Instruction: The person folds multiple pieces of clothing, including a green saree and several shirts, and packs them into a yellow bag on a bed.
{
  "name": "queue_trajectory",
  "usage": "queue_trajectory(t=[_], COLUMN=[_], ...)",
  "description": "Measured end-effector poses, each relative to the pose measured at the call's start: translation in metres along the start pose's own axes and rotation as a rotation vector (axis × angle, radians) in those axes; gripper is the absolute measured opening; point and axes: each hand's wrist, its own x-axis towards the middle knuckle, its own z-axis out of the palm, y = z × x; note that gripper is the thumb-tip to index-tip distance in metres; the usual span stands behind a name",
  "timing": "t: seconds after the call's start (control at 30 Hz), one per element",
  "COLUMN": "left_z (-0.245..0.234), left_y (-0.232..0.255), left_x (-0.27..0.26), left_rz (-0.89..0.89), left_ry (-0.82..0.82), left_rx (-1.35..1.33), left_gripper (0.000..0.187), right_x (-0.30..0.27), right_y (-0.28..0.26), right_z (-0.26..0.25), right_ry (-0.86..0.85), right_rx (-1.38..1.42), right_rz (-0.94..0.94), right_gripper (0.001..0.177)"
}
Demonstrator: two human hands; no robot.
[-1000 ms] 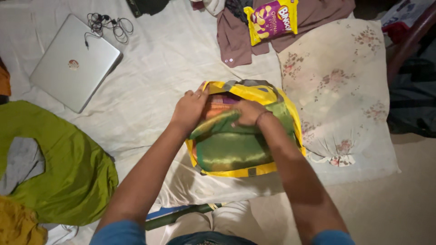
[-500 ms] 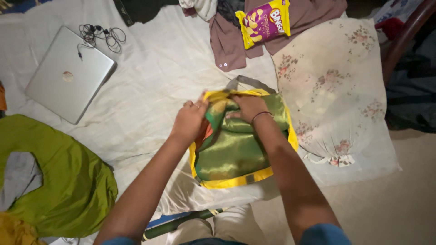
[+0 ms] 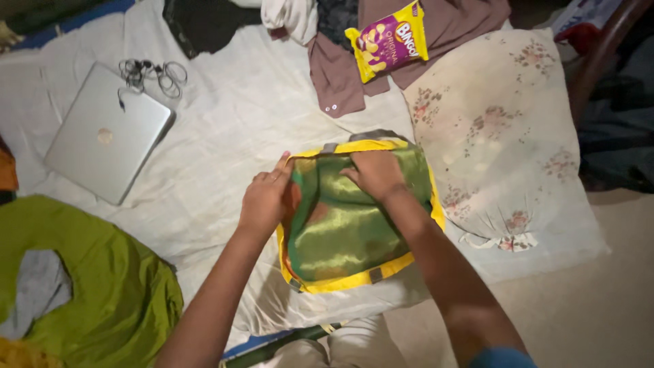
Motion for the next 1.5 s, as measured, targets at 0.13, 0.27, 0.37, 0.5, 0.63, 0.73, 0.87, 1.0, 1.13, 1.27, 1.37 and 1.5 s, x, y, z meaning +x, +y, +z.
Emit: queue_trajectory(t=[0.13, 0.27, 0.37, 0.5, 0.63, 0.73, 0.87, 1.0, 1.13, 1.27, 1.37, 1.5], left_z=[-0.024, -0.013, 0.021, 0.057, 0.068, 0.072, 0.080, 0.089, 0.093, 0.101, 0.118, 0.147], left_y=[0.017, 0.062, 0.105, 0.141, 0.158, 0.161, 0.154, 0.152, 0.151, 0.147, 0.145, 0.133], left_x=[0.007, 0.027, 0.044, 0.065, 0.081, 0.087, 0.081, 0.076, 0.069, 0.064, 0.066, 0.090], left_rz=[-0.080, 0.087, 0.295, 0.324, 0.239, 0.211, 0.238, 0.247, 0.280, 0.267, 0.176, 0.101], left_ry=[0.166, 0.141, -0.059, -0.120, -0.207, -0.297, -0.302, -0.357, -0.308, -0.316, -0.376, -0.448], left_rx=[0.095, 0.016, -0.122, -0.033, 0.013, 0.076, 0.096, 0.122, 0.130, 0.118, 0.112, 0.293], left_gripper=[0.049, 0.028, 0.048, 0.075, 0.094, 0.097, 0.097, 0.097, 0.095, 0.095, 0.091, 0.088], right_x=[-0.078, -0.121, -0.135, -0.141, -0.140, -0.131, -0.107, -0.091, -0.094, -0.109, -0.117, -0.127], right_y=[0.031, 0.065, 0.078, 0.086, 0.098, 0.106, 0.110, 0.109, 0.088, 0.057, 0.043, 0.029], right_z=[-0.009, 0.012, 0.024, 0.010, -0.006, -0.011, -0.009, -0.014, -0.035, -0.056, -0.063, -0.075], right_ry=[0.882, 0.796, 0.615, 0.446, 0.332, 0.446, 0.401, 0.302, 0.618, 0.806, 0.834, 0.856], right_rx=[0.155, 0.392, 0.614, 0.779, 0.647, 0.490, 0.189, 0.072, -0.017, 0.010, 0.057, 0.068], right_rz=[0.044, 0.399, 0.379, 0.336, 0.433, 0.305, 0.169, 0.182, 0.157, 0.114, 0.093, 0.044], right_gripper=[0.026, 0.038, 0.046, 0.055, 0.032, 0.019, 0.022, 0.025, 0.031, 0.042, 0.042, 0.039])
